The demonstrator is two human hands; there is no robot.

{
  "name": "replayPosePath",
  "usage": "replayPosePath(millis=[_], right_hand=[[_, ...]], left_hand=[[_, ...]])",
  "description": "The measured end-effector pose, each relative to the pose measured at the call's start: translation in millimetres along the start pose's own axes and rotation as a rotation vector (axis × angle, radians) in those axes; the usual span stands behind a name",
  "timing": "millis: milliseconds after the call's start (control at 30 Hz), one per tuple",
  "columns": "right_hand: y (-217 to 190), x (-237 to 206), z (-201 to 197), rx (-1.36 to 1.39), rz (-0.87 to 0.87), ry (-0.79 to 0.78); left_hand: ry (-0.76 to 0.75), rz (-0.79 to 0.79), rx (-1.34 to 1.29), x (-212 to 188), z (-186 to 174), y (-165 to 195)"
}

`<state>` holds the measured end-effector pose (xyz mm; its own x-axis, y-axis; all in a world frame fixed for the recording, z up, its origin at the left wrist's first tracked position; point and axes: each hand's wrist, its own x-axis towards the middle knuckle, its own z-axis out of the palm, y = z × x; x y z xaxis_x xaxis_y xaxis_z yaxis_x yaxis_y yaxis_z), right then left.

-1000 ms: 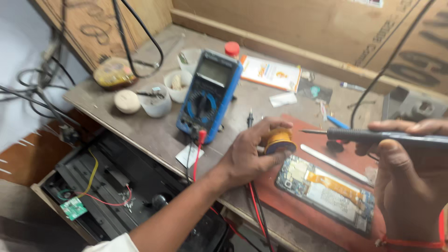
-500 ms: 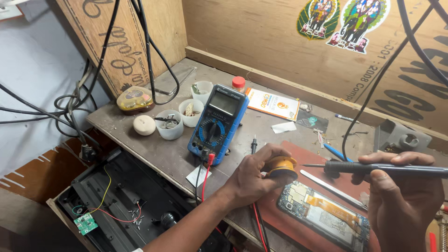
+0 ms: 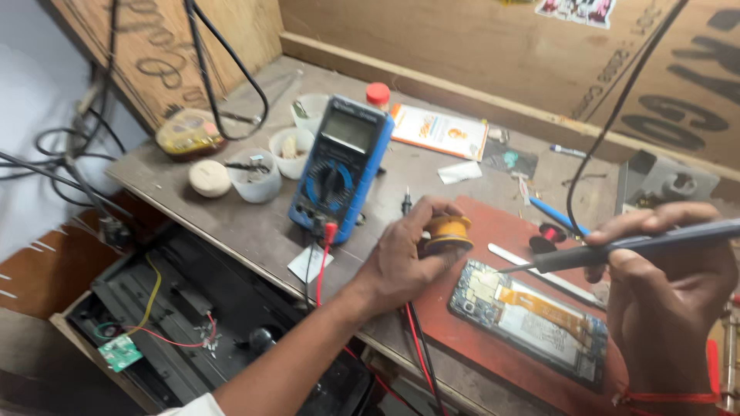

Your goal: The person uses a multimeter to test points on a disassembled mobile phone motherboard, then uses a soldering iron and solder to rework connections on the board. The person also uses tweezers to adjust small components on the motherboard.

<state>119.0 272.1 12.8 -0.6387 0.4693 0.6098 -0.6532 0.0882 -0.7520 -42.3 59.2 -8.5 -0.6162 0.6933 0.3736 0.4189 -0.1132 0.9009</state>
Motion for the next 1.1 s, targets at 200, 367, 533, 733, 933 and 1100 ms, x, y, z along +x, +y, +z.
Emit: replayPosePath(millis=[200, 367, 533, 733, 933, 1100], right_hand=[[-2.1, -3.5, 2.5, -0.37, 0.045, -0.102], [-3.6, -3.5, 8.4, -0.378, 0.065, -0.15], [-2.8, -4.6, 9.8, -0.378, 0.079, -0.154], [-0.8, -6.4, 6.3, -0.352, 0.071, -0.163], [-0.7, -5.5, 6.2, -0.312, 0.063, -0.144], [-1.4, -7.8, 5.5, -0.34, 0.073, -0.132]], left_hand=[[-0.058, 0.121, 0.026, -0.7, 3.0, -10.8], [-0.11, 0.12, 0.06, -4.6, 3.0, -11.8], [-0.123, 0.1, 0.102, -4.4, 2.7, -8.2], [-0.118, 0.141, 0.073, -5.0, 2.5, -8.0], [-0.12, 0.112, 0.088, -4.3, 3.0, -8.6], [-0.12, 0.112, 0.095, -4.6, 3.3, -7.8]])
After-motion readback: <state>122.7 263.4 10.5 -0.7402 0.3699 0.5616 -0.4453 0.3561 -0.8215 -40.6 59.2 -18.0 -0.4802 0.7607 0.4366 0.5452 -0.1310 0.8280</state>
